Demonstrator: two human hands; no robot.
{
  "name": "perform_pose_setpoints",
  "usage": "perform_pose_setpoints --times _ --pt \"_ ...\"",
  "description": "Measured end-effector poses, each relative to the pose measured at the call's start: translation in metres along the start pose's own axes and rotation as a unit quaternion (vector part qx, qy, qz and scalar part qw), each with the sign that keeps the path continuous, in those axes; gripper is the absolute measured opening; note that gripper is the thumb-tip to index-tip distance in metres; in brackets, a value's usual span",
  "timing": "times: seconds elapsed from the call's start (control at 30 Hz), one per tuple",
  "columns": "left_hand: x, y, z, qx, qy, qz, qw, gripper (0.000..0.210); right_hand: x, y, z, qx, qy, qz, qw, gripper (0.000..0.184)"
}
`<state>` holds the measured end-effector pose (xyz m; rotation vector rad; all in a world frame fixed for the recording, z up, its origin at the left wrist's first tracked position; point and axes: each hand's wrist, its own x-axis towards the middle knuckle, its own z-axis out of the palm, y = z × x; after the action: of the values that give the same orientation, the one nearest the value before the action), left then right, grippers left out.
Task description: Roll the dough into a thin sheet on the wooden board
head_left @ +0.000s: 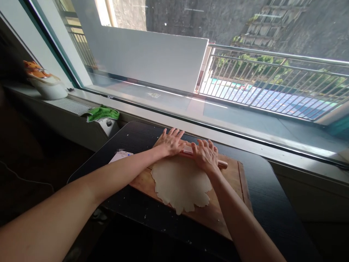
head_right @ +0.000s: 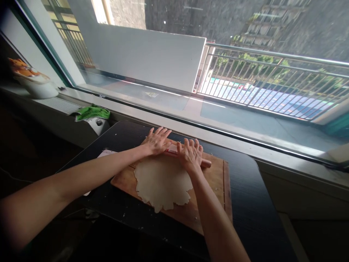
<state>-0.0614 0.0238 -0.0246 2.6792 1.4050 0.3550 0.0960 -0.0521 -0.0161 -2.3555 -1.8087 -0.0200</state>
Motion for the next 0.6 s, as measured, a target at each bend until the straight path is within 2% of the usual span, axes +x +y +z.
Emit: perform_pose_setpoints --times 0.17,0.33,0.47,0.6 --pt "0.042 -0.012 0.008 -0.016 0.023 -0.022 0.999 0.060 0.044 0.002 -0.002 0.036 -0.049 0.026 0.998 0.058" --pt "0.063 -0.017 0.012 -0.011 0.032 -0.037 0.999 0.060 0.065 0.006 0.003 0.055 -0.057 0.033 0.996 0.060" --pt "0.061 -0.017 0.011 -0.012 0.022 -0.047 0.999 0.061 0.062 0.006 0.002 0.050 -0.058 0.037 0.996 0.059" --pt "0.038 -0.012 0.009 -0.014 0.007 -0.050 0.999 0.061 0.038 0.001 -0.003 0.038 -0.053 0.040 0.997 0.056"
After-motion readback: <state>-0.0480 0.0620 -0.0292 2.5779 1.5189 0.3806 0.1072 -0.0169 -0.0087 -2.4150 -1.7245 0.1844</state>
